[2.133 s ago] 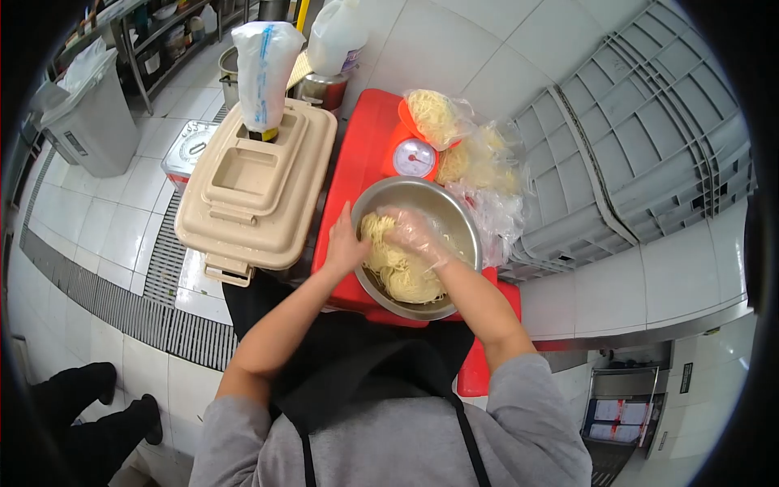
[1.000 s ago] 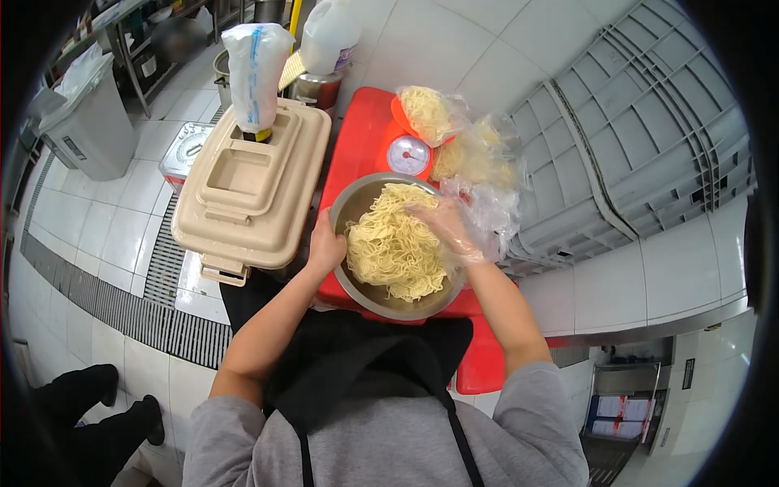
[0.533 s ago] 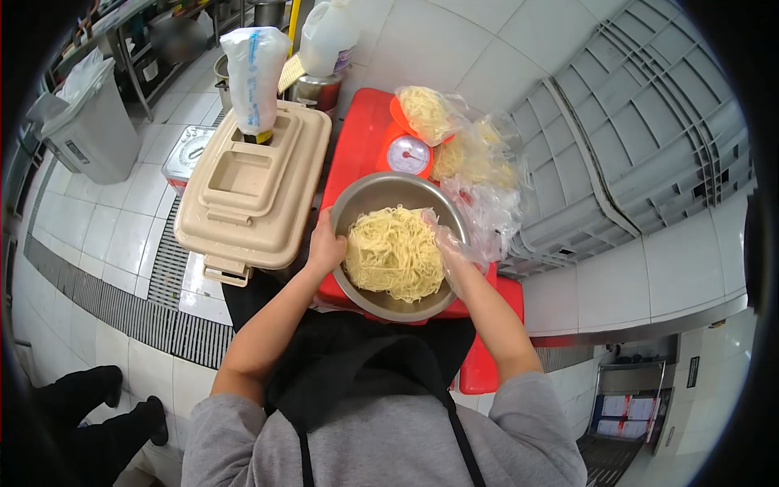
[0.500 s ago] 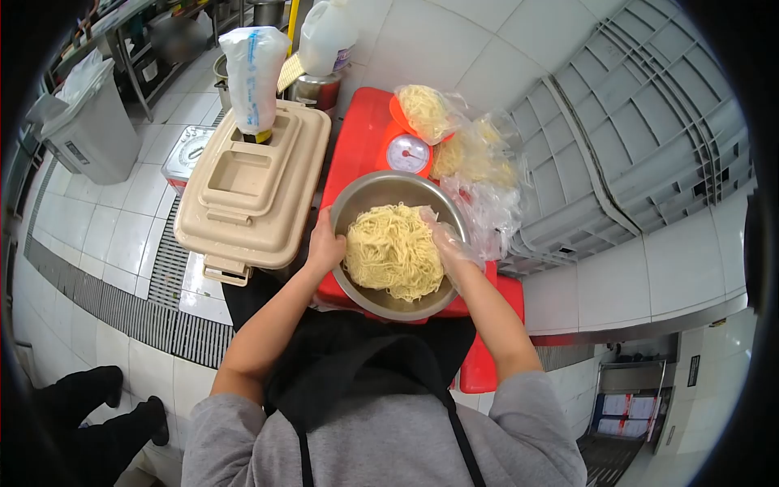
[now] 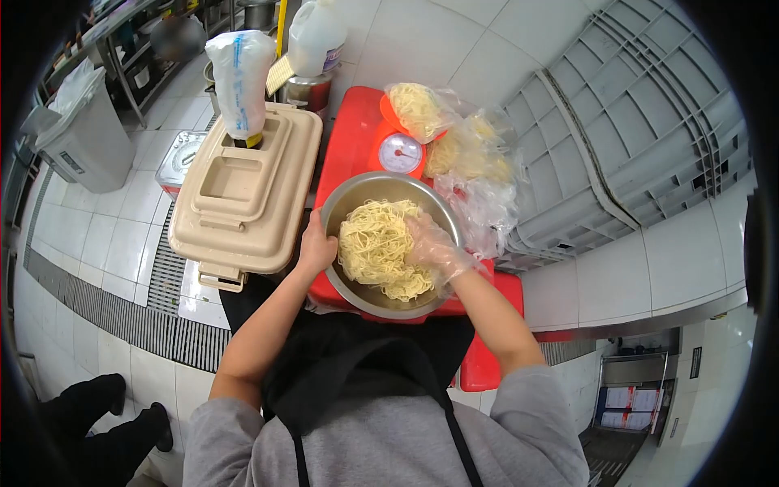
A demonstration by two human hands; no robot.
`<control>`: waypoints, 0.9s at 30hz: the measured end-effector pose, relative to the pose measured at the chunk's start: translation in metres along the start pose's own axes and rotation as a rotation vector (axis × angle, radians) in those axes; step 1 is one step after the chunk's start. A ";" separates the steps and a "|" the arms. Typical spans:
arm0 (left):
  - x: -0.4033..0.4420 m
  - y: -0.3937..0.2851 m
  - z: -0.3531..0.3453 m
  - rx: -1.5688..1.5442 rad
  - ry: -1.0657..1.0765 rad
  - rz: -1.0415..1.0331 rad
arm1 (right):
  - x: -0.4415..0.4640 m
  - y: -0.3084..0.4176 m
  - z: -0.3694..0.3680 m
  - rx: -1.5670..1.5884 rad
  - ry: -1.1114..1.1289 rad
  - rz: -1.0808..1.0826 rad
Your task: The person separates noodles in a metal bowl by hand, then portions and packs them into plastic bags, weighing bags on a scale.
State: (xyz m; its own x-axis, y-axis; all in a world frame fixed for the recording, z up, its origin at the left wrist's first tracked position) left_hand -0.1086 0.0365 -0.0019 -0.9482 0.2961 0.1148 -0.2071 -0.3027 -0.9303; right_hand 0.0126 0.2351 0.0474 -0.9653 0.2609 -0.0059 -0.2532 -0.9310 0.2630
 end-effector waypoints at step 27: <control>-0.011 -0.003 0.001 -0.012 0.003 0.006 | -0.008 0.114 -0.002 0.200 -0.056 0.201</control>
Point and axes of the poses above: each hand's wrist, its own x-axis towards the middle knuckle, its own z-axis out of the back of the hand, y = z × x, the point moved 9 cm from there along x, towards the middle knuckle, and after that the axes turned 9 degrees about -y, right-handed, at the moved point
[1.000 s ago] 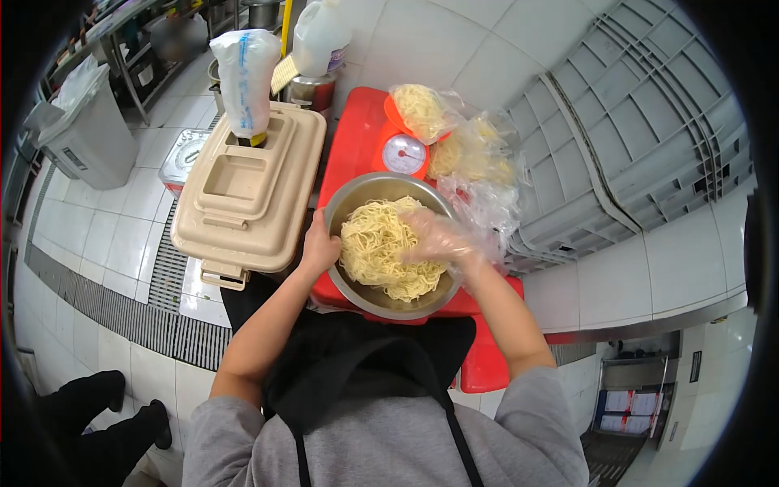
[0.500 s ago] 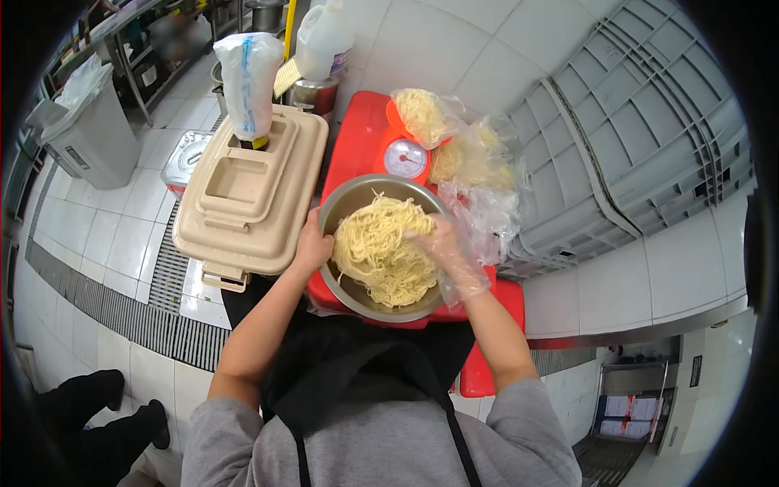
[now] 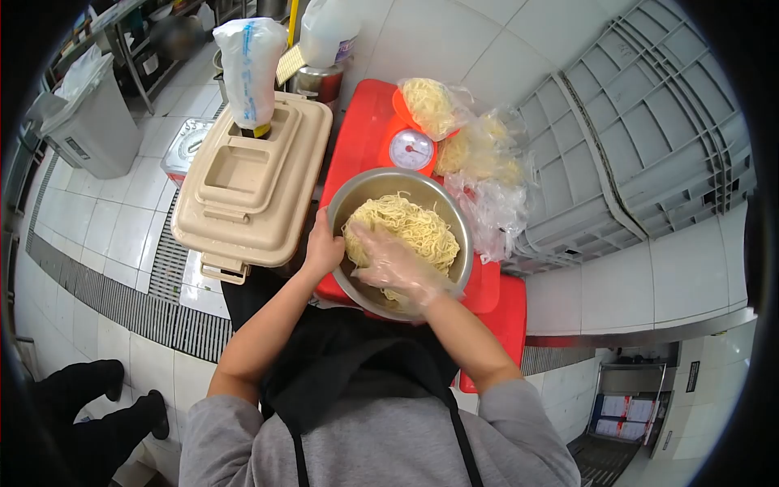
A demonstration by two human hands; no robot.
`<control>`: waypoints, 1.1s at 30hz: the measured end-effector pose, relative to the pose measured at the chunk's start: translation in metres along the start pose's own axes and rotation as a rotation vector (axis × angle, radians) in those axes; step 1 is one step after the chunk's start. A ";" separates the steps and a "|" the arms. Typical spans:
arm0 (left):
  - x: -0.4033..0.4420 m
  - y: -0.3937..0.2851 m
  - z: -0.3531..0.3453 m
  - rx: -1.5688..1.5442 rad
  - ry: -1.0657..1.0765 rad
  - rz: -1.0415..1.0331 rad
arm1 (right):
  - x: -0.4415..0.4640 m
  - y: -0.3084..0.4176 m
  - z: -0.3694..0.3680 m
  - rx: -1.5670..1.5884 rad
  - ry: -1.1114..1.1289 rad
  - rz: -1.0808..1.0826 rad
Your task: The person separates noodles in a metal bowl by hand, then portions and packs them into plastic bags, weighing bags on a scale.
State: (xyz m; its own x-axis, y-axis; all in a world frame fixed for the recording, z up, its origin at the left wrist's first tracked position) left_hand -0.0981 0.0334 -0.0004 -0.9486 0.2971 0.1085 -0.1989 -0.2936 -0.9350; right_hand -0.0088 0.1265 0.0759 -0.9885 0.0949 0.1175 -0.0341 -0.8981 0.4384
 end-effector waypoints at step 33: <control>-0.002 0.009 -0.002 -0.090 -0.029 0.047 | -0.021 -0.135 0.076 0.719 -0.305 -0.540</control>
Point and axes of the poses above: each hand's wrist, its own x-axis towards the middle knuckle, its own z-axis out of the back of the hand, y = z × x, the point moved 9 cm from there along x, towards the middle knuckle, and after that the axes turned 9 degrees about -y, right-handed, at the moved point
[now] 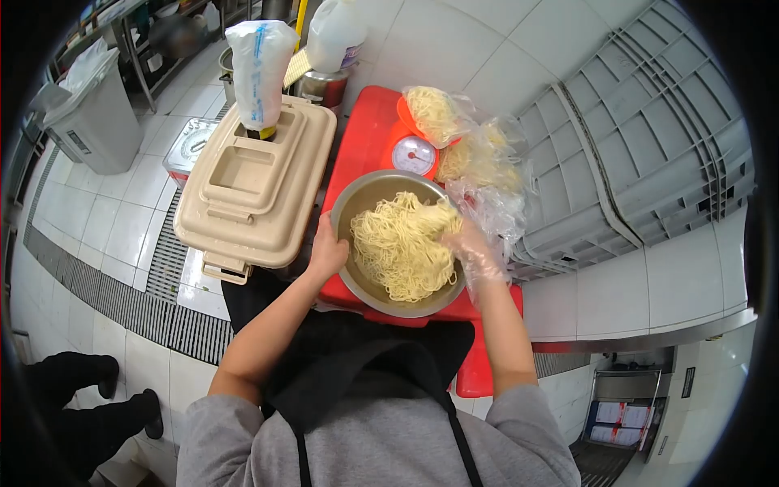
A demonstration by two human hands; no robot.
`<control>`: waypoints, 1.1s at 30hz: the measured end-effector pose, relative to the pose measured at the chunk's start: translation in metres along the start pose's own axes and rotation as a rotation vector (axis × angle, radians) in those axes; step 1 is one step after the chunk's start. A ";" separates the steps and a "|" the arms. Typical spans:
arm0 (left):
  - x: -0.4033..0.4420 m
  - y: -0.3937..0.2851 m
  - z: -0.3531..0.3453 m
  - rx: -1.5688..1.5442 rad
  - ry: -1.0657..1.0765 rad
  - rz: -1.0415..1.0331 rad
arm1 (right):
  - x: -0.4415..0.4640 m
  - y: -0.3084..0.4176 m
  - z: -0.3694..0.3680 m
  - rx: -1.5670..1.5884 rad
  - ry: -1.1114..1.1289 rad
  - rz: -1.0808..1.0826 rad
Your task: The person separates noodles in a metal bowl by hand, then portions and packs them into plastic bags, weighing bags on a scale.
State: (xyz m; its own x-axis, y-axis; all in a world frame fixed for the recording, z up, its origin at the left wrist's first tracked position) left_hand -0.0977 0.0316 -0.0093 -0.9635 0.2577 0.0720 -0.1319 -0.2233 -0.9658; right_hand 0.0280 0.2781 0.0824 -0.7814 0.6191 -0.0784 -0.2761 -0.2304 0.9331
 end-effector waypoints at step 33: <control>-0.002 0.004 0.003 0.005 -0.018 -0.015 | -0.002 0.171 0.004 0.239 -0.040 0.227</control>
Point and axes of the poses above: each hand's wrist, its own x-axis towards the middle knuckle, its own z-axis out of the back of the hand, y = z × x, the point moved 9 cm from there along x, towards the middle knuckle, and after that the axes turned 9 degrees about -y, right-handed, at the moved point
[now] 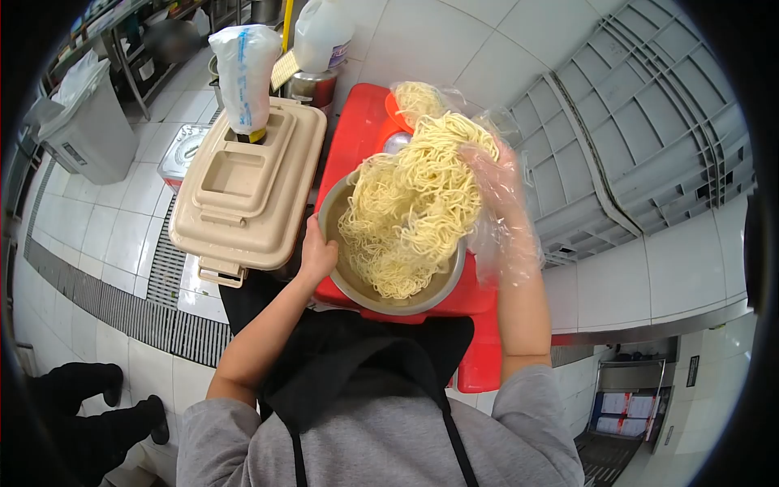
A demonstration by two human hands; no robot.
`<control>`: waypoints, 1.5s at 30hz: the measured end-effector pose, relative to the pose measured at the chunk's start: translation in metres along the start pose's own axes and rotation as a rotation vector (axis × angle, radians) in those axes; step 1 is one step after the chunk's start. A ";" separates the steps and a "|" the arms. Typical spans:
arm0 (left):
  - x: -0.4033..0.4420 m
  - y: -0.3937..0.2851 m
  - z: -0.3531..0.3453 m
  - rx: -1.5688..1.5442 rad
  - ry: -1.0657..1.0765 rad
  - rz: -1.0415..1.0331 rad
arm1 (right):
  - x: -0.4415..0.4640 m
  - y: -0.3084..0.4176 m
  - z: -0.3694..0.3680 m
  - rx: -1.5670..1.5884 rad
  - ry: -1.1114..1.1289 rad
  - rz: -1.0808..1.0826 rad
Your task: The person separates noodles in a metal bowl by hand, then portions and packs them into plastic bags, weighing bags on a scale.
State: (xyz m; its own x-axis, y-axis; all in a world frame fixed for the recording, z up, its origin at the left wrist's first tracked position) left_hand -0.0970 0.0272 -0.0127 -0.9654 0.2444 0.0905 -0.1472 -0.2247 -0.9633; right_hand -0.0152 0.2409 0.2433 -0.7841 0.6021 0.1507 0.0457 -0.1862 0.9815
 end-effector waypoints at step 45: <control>-0.025 0.003 -0.029 -0.137 0.052 0.011 | -0.039 -0.164 -0.003 -1.085 0.068 0.329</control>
State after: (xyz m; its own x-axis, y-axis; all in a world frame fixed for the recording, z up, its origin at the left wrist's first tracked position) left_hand -0.0675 0.0478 -0.0252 -0.9538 0.2923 0.0697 -0.1022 -0.0974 -0.9900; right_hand 0.0061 0.2454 0.0764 -0.8665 0.3628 0.3428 -0.2789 -0.9215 0.2702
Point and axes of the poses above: each hand's wrist, its own x-axis towards the middle knuckle, its own z-axis out of the back of the hand, y = z × x, the point moved 9 cm from there along x, towards the middle knuckle, and after that the axes turned 9 degrees about -y, right-handed, at the moved point
